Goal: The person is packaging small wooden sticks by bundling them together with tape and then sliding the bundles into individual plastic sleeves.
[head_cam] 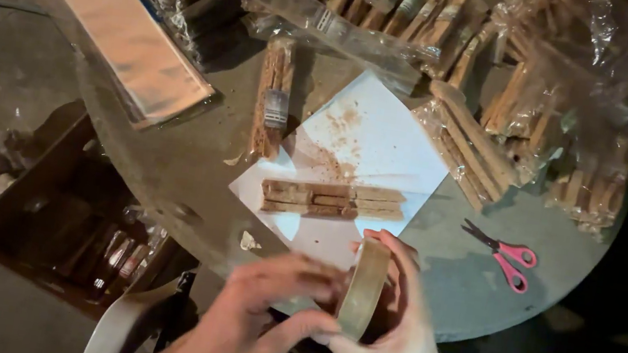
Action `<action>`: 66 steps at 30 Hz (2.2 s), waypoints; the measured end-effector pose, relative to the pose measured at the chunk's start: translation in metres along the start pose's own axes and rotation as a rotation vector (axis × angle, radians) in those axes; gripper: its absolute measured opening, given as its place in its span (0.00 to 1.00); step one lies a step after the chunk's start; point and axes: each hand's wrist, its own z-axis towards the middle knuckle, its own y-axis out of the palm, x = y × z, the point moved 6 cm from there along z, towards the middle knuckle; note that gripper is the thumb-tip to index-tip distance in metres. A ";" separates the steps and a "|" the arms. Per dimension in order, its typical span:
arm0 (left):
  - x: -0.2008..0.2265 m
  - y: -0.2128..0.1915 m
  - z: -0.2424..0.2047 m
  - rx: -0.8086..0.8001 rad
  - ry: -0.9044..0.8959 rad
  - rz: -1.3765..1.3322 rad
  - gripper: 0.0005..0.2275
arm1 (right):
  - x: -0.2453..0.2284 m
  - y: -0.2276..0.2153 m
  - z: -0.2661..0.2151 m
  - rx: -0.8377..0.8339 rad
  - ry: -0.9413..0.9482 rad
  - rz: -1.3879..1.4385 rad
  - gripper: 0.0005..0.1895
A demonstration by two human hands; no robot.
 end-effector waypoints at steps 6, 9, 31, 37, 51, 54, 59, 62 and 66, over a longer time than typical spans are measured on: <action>0.041 -0.003 0.004 -0.013 0.500 0.492 0.08 | 0.005 0.001 0.000 0.108 0.316 0.023 0.61; 0.054 0.000 0.005 -0.093 0.608 0.638 0.08 | -0.011 -0.002 0.002 0.043 0.196 -0.059 0.59; 0.007 -0.005 0.041 -0.103 -0.188 0.090 0.14 | 0.007 -0.020 0.003 -0.131 0.006 -0.375 0.63; 0.010 -0.016 0.044 0.133 -0.142 -0.031 0.11 | 0.006 -0.015 0.002 -0.159 -0.080 -0.198 0.60; 0.023 0.017 0.031 -0.068 0.314 0.596 0.03 | 0.001 -0.013 0.004 -0.177 -0.297 -0.304 0.59; 0.030 0.017 0.035 -0.043 0.337 0.636 0.03 | -0.012 -0.002 0.003 -0.204 -0.317 -0.031 0.58; 0.031 0.020 0.029 0.008 0.456 0.931 0.04 | 0.002 -0.020 -0.010 0.070 -0.393 -0.124 0.37; 0.024 0.030 0.026 -0.074 0.492 1.048 0.03 | 0.011 -0.018 -0.013 -0.001 -0.267 -0.143 0.19; 0.011 0.020 0.044 -0.139 0.291 0.913 0.06 | 0.009 -0.013 -0.012 -0.058 -0.277 0.019 0.06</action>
